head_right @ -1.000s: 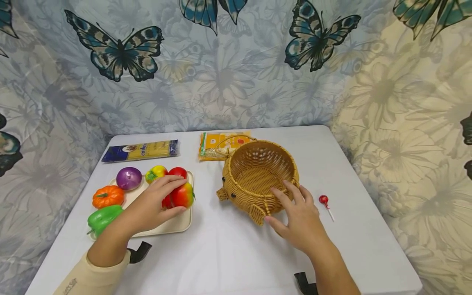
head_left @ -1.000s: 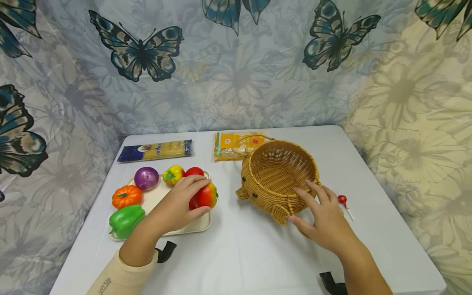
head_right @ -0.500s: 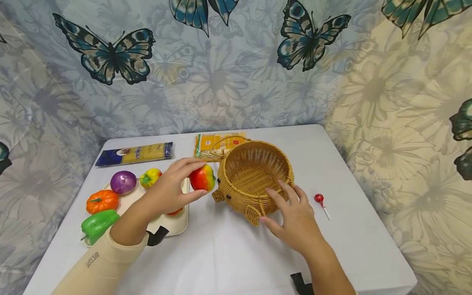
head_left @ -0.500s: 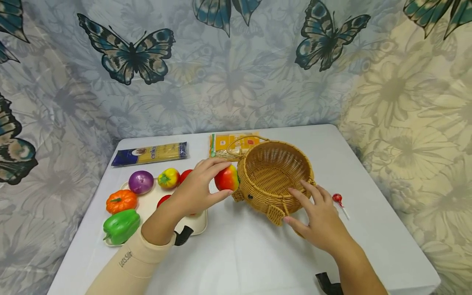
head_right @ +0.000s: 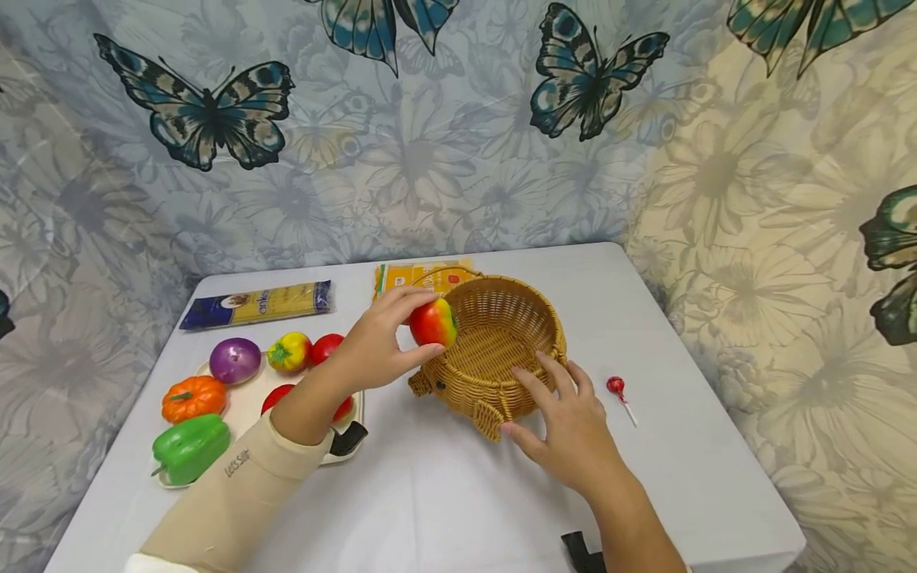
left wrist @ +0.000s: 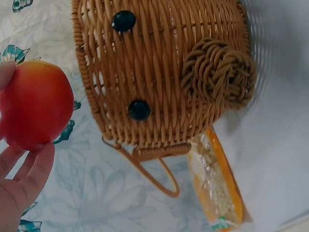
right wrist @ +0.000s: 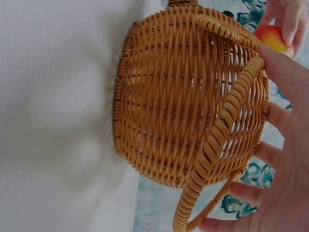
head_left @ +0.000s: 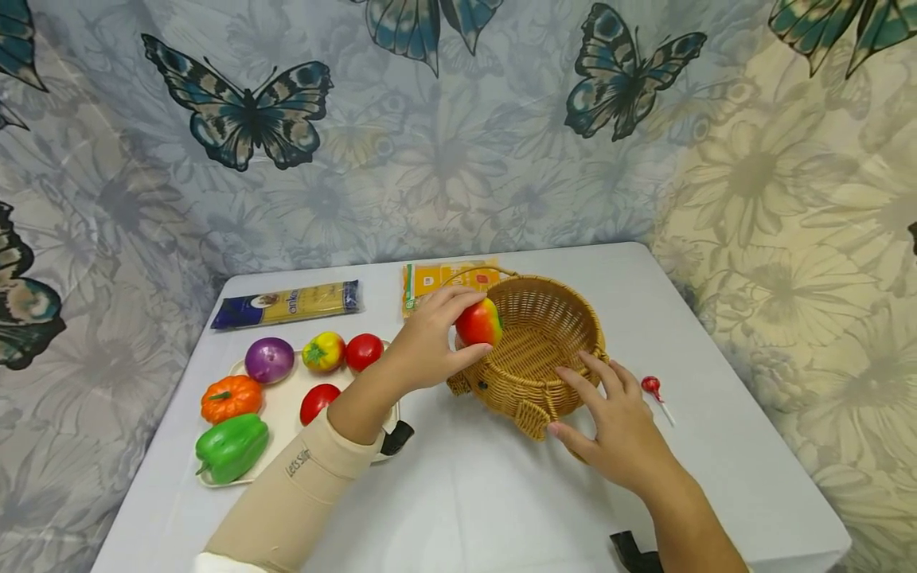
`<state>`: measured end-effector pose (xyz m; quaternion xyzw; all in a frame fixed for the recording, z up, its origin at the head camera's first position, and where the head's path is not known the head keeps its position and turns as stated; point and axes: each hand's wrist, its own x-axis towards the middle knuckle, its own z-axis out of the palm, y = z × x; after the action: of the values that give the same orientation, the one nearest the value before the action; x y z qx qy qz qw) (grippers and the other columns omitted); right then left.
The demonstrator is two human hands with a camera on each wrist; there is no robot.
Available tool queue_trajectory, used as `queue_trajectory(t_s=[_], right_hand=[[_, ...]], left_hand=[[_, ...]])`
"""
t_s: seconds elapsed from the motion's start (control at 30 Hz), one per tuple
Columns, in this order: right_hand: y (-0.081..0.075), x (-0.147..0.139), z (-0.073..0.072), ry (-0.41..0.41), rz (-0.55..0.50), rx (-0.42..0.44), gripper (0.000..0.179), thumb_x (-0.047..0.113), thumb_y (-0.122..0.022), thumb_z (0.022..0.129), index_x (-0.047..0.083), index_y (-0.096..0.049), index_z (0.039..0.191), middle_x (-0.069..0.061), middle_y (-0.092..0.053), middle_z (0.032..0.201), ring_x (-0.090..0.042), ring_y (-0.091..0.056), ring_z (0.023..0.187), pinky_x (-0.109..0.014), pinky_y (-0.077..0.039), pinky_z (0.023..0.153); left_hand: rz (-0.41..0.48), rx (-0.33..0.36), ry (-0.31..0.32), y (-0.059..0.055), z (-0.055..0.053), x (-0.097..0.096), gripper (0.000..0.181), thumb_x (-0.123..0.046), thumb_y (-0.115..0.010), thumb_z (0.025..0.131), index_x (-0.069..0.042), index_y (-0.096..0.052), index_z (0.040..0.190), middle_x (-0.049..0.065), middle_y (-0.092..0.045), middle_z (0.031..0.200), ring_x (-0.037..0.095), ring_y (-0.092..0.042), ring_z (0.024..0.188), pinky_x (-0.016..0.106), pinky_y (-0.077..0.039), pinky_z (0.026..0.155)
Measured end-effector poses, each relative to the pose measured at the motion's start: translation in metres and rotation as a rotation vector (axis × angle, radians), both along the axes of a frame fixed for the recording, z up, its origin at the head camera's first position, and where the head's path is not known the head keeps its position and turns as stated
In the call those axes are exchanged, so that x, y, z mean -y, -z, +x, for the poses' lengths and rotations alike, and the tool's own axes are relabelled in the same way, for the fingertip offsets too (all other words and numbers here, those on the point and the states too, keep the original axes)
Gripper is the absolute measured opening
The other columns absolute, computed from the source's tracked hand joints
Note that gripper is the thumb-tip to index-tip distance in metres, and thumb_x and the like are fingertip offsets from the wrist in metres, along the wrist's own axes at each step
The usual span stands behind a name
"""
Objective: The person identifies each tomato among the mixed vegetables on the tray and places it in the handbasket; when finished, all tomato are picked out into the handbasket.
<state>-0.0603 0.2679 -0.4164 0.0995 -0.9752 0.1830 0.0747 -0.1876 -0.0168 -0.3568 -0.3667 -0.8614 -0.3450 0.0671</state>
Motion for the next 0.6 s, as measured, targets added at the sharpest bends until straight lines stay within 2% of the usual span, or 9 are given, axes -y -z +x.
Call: queue_trajectory(t_s=[0.2,0.33,0.6], right_hand=[[0.001,0.001,0.001,0.003,0.008,-0.003,0.075,0.053,-0.075,0.088,0.027,-0.046,0.153,-0.01,-0.024,0.166,-0.057,-0.023,0.144,-0.086,-0.037,0.09],[0.0,0.001,0.001,0.008,0.01,0.002,0.075,0.053,-0.075,0.088,0.027,-0.046,0.153,-0.01,-0.024,0.166,-0.057,-0.023,0.144,-0.086,-0.037,0.09],[0.002,0.002,0.002,0.014,0.011,-0.007,0.076,0.052,-0.077,0.087,0.027,-0.046,0.152,-0.01,-0.024,0.166,-0.057,-0.024,0.144,-0.086,-0.037,0.089]], left_hand=[[-0.036,0.041,0.006,0.007,-0.006,-0.02,0.065,-0.034,-0.079,0.09,-0.016,-0.053,0.147,0.002,-0.052,0.144,0.024,-0.052,0.131,0.04,-0.056,0.1],[-0.082,0.066,0.025,0.011,-0.008,-0.031,0.065,-0.036,-0.079,0.09,-0.018,-0.053,0.147,0.001,-0.051,0.145,0.024,-0.051,0.131,0.043,-0.053,0.103],[-0.182,0.113,0.078,0.02,-0.01,-0.042,0.068,-0.037,-0.077,0.091,-0.021,-0.048,0.151,0.001,-0.046,0.151,0.024,-0.045,0.138,0.043,-0.054,0.101]])
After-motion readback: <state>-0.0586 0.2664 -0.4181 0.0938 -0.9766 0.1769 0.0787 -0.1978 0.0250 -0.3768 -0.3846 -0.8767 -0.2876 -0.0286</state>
